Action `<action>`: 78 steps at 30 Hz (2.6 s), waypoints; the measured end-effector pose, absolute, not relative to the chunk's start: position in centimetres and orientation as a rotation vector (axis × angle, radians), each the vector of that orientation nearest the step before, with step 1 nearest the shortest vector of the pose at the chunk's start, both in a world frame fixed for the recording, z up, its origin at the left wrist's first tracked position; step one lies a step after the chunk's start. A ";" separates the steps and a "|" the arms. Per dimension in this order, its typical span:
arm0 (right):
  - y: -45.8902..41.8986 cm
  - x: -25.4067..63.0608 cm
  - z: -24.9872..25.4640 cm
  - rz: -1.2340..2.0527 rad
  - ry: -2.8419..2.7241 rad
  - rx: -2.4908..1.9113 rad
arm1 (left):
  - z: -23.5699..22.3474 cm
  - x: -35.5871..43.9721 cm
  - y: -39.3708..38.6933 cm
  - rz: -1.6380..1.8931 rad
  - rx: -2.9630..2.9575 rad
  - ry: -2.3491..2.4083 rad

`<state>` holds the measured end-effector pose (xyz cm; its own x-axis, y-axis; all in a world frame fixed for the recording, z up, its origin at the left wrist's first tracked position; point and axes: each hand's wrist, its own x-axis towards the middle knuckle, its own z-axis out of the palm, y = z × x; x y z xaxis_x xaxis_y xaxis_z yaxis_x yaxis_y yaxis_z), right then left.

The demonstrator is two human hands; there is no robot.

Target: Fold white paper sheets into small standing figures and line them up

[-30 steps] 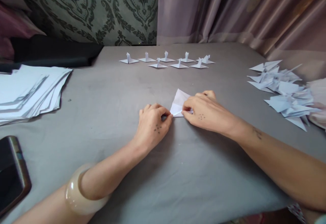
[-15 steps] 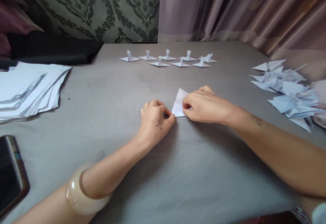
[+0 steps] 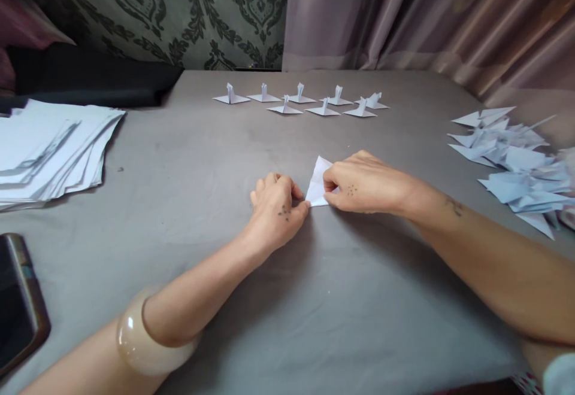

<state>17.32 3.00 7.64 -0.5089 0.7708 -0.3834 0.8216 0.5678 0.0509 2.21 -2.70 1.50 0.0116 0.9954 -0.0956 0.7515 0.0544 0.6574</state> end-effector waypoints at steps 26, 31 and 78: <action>1.9 17.0 7.6 -0.195 2.452 1.384 | 0.4 1.4 -2.8 0.901 2.201 1.239; 1.7 17.2 8.0 -0.234 2.474 1.378 | 0.4 1.6 -3.3 0.558 2.573 1.194; -5.6 21.0 0.8 -0.307 3.099 1.797 | 0.7 0.7 -3.8 0.670 2.655 1.158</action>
<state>21.03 -5.55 0.84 -0.4244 0.8555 0.2968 0.7805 0.5118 -0.3590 0.74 -3.75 0.69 0.5981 0.7284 0.3342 0.6529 -0.6847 0.3238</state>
